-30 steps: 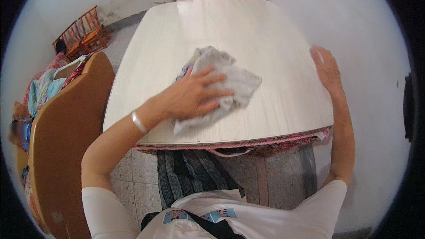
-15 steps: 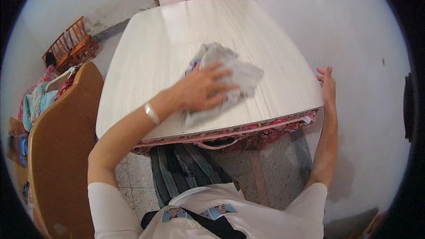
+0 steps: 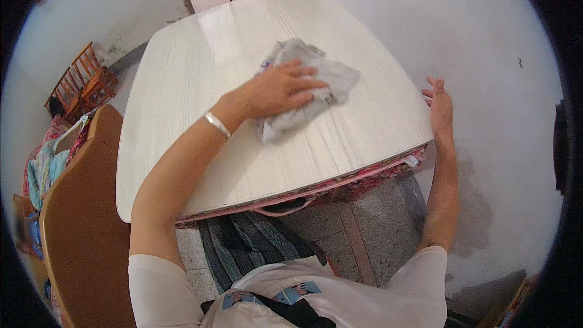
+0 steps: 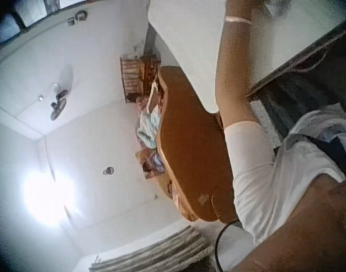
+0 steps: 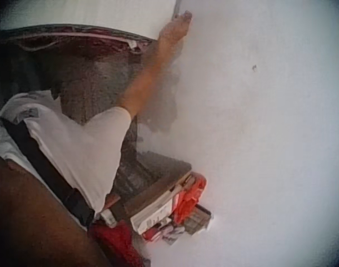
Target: The person wipes the surface of a white table using a patterned cloth. They move a chair aside, then repeatedly wipe the table top in circular and linear motions, covering the entire surface.
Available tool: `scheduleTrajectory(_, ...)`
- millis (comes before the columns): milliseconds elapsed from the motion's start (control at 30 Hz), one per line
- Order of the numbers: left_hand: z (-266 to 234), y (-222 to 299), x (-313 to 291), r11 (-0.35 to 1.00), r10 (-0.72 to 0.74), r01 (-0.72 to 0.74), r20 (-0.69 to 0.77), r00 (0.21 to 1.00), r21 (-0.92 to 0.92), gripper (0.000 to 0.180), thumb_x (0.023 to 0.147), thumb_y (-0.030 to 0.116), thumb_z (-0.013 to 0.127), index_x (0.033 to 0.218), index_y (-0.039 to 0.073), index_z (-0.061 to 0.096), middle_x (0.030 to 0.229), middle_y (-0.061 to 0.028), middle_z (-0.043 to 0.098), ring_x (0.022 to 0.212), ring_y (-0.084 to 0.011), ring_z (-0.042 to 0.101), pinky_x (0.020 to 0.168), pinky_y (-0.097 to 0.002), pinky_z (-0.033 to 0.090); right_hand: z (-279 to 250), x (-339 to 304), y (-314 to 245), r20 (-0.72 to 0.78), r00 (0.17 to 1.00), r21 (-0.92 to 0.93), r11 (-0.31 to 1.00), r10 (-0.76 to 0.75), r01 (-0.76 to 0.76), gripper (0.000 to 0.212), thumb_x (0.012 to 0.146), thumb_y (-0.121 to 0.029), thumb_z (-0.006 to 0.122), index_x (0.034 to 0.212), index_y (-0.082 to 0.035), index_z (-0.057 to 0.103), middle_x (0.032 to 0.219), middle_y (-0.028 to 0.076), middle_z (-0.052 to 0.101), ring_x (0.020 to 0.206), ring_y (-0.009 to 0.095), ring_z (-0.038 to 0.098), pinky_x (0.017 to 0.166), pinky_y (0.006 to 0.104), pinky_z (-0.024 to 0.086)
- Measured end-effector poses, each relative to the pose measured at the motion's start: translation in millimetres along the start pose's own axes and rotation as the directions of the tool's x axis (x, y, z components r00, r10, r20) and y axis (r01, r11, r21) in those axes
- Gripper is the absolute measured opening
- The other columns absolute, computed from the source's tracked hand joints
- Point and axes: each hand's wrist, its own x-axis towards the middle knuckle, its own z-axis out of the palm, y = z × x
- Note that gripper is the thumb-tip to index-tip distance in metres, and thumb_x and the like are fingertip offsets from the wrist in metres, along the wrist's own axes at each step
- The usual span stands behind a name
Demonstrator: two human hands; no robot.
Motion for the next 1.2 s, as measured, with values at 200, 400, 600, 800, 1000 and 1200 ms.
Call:
scheduleTrajectory(200, -4, -73, -7, 0.877, -0.310, 0.380, -0.256, 0.915, 0.295, 0.059, 0.091, 0.049, 0.051, 0.137, 0.013, 0.048, 0.146, -0.0164, 0.037, 0.137, -0.0335, 0.030, 0.114, -0.0424, 0.025, 2, 3, 8, -0.005, 0.997, -0.067, 0.995, -0.074, 0.074, 0.079, 0.093, -0.065, 0.030, 0.129, 0.002, 0.052, 0.118, 0.027, 0.058, 0.102, 0.031, 0.059, 0.090, 0.0385, 0.044)
scheduleTrajectory(400, -11, -70, -38, 0.887, -0.416, 0.439, -0.163, 0.895, 0.146, 0.067, 0.086, 0.059, 0.052, 0.136, 0.014, 0.050, 0.138, -0.0235, 0.044, 0.126, -0.0356, 0.045, 0.107, -0.0468, 0.033, 6, 6, 6, 0.001, 0.997, -0.061, 0.995, -0.073, 0.073, 0.078, 0.094, -0.062, 0.034, 0.127, 0.007, 0.051, 0.122, 0.025, 0.058, 0.106, 0.032, 0.060, 0.094, 0.0389, 0.042)
scheduleTrajectory(600, -9, 72, -26, 0.989, 0.028, -0.022, -0.035, 0.999, 0.145, 0.047, 0.084, 0.040, 0.060, 0.128, 0.024, 0.057, 0.120, -0.0246, 0.052, 0.099, -0.0358, 0.056, 0.085, -0.0429, 0.044, -2, 3, 11, -0.067, 0.994, -0.140, 0.987, -0.084, 0.074, 0.078, 0.093, -0.063, 0.035, 0.126, 0.005, 0.053, 0.116, 0.025, 0.061, 0.104, 0.033, 0.061, 0.093, 0.0388, 0.042)
scheduleTrajectory(800, 11, 114, -21, 0.976, 0.212, -0.186, -0.272, 0.939, 0.117, 0.035, 0.086, 0.037, 0.057, 0.121, 0.034, 0.060, 0.118, -0.0175, 0.052, 0.100, -0.0321, 0.054, 0.079, -0.0444, 0.046, 3, 4, 5, -0.021, 0.994, -0.135, 0.985, -0.110, 0.106, 0.071, 0.095, -0.059, 0.035, 0.117, 0.005, 0.058, 0.109, 0.025, 0.063, 0.102, 0.032, 0.060, 0.091, 0.0375, 0.042)
scheduleTrajectory(1000, 6, 14, 4, 0.968, -0.131, 0.172, -0.213, 0.968, 0.182, 0.035, 0.088, 0.038, 0.054, 0.122, 0.032, 0.061, 0.122, -0.0148, 0.052, 0.106, -0.0329, 0.054, 0.084, -0.0451, 0.048, -3, 7, 14, -0.059, 0.985, -0.234, 0.961, -0.165, 0.147, 0.070, 0.095, -0.058, 0.034, 0.108, 0.006, 0.060, 0.098, 0.023, 0.064, 0.094, 0.033, 0.061, 0.087, 0.0383, 0.043)
scheduleTrajectory(1200, -9, -76, -29, 0.777, -0.521, 0.599, -0.337, 0.784, 0.192, 0.037, 0.086, 0.036, 0.059, 0.119, 0.020, 0.064, 0.110, -0.0212, 0.056, 0.103, -0.0349, 0.056, 0.086, -0.0426, 0.050, 3, 0, 10, -0.112, 0.990, -0.064, 0.995, -0.089, 0.082, 0.071, 0.096, -0.058, 0.031, 0.111, 0.005, 0.060, 0.097, 0.021, 0.065, 0.093, 0.031, 0.061, 0.086, 0.0384, 0.043)
